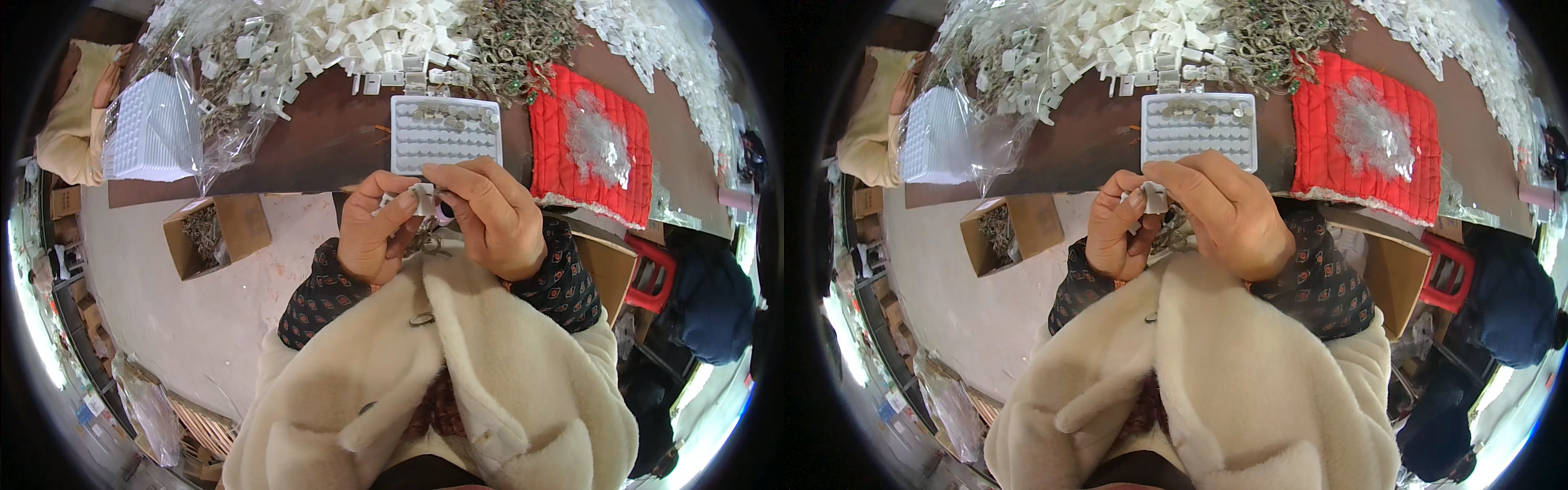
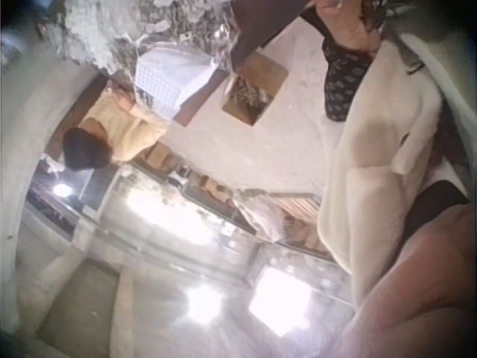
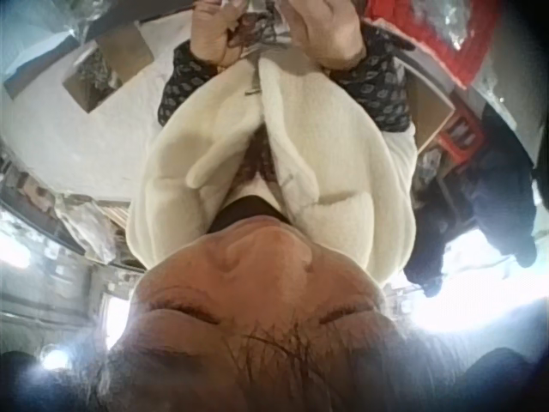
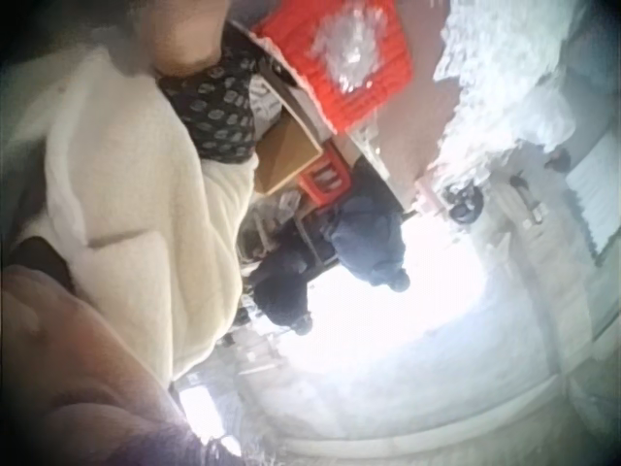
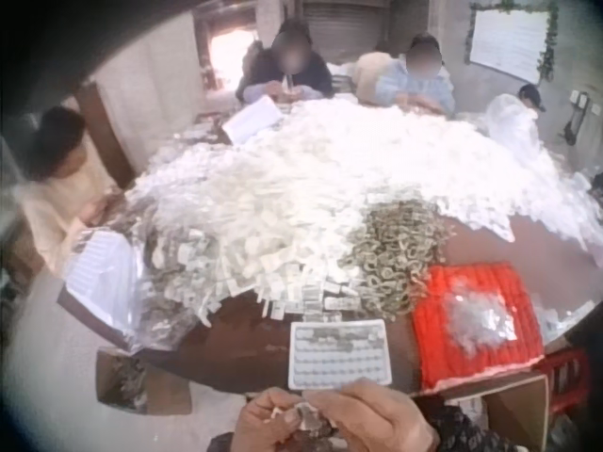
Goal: The person repeatedly picks small white plastic LED modules and metal contacts from a tray, inserts the contacts into the modules, and tests each unit by pressing it to light up. Finished units are placed on a red mat on the table.
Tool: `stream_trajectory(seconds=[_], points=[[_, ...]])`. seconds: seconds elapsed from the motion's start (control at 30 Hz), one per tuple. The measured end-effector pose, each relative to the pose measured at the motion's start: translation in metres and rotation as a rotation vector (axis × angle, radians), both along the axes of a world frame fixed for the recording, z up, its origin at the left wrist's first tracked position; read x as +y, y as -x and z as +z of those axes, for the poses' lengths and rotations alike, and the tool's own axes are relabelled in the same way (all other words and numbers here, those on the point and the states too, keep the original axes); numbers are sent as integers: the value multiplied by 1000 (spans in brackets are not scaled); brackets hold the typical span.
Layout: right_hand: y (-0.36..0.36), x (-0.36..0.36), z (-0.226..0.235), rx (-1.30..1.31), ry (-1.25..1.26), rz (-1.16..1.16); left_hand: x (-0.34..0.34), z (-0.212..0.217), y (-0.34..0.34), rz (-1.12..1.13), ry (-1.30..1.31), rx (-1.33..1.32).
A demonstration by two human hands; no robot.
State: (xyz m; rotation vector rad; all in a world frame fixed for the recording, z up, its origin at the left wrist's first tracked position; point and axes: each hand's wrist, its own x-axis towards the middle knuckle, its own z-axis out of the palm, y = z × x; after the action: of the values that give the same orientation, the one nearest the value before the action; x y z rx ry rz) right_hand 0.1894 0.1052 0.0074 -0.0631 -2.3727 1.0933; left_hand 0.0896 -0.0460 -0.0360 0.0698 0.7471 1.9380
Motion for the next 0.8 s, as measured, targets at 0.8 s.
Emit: stream_trajectory(seconds=[0.8], points=[[12, -1, 2, -5, -153, 126, -8, -7, 10, 13, -29, 75]])
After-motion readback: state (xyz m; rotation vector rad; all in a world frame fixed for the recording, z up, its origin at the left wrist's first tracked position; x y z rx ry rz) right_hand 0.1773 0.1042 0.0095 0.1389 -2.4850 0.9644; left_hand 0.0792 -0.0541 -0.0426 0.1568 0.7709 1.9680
